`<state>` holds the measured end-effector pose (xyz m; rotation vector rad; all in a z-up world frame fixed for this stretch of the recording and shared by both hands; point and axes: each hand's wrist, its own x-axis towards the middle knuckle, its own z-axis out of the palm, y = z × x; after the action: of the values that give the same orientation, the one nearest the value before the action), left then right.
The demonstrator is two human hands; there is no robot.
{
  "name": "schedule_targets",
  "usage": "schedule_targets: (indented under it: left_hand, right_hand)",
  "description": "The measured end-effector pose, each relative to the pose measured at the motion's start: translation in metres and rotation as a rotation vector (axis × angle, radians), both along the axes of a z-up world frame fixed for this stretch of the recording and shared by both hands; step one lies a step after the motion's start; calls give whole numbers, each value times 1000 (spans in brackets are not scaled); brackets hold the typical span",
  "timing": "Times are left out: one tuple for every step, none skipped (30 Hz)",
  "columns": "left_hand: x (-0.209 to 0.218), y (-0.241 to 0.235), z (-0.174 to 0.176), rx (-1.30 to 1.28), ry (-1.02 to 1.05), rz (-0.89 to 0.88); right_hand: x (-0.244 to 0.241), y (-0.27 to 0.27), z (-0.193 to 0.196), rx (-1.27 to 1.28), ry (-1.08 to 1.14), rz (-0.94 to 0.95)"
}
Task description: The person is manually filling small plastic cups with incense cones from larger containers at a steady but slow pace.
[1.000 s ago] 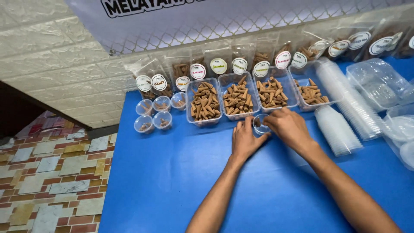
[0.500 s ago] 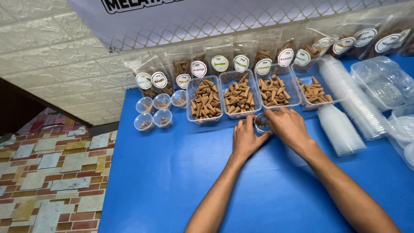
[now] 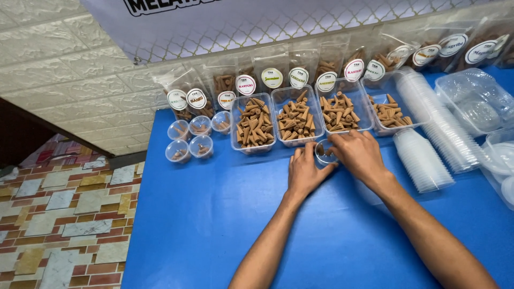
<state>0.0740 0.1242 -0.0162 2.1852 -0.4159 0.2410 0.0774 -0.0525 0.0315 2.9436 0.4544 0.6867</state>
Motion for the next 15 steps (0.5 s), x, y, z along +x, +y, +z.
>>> schedule_targets:
  left_hand:
    - [0, 0, 0, 0, 0, -1]
    - [-1, 0, 1, -4, 8, -3]
    - [-1, 0, 2, -9, 15, -6]
    - [-1, 0, 1, -8, 14, -5]
    - [-1, 0, 0, -11, -1, 3]
    - [-1, -1, -1, -14, -15, 10]
    - [-1, 0, -1, -14, -16, 10]
    - [-1, 0, 0, -10, -20, 9]
    - [-1, 0, 0, -6, -24, 8]
    - [-1, -1, 0, -6, -24, 7]
    - [-2, -1, 1, -5, -29, 8]
    - [-2, -1, 1, -4, -34, 8]
    - [-2, -1, 0, -4, -34, 7]
    - [-1, -1, -2, -4, -31, 7]
    - [0, -1, -3, -3, -29, 7]
  right_hand:
    - [0, 0, -1, 0, 0, -1]
    - [0, 0, -1, -4, -6, 0]
    - [0, 0, -2, -7, -13, 0]
    - [0, -1, -4, -7, -14, 1]
    - [1, -2, -7, -11, -24, -1]
    - [2, -2, -9, -16, -34, -4]
    - [2, -3, -9, -16, -35, -3]
    - [2, -3, -9, -8, -30, -1]
    - [3, -4, -9, 1, -26, 1]
    - [3, -4, -8, 1, -26, 0]
    - [2, -4, -8, 0, -30, 0]
    - [2, -4, -7, 0, -34, 0]
    - [3, -5, -10, 0, -34, -1]
    - [3, -6, -13, 0, -37, 0]
    - [4, -7, -15, 0, -41, 1]
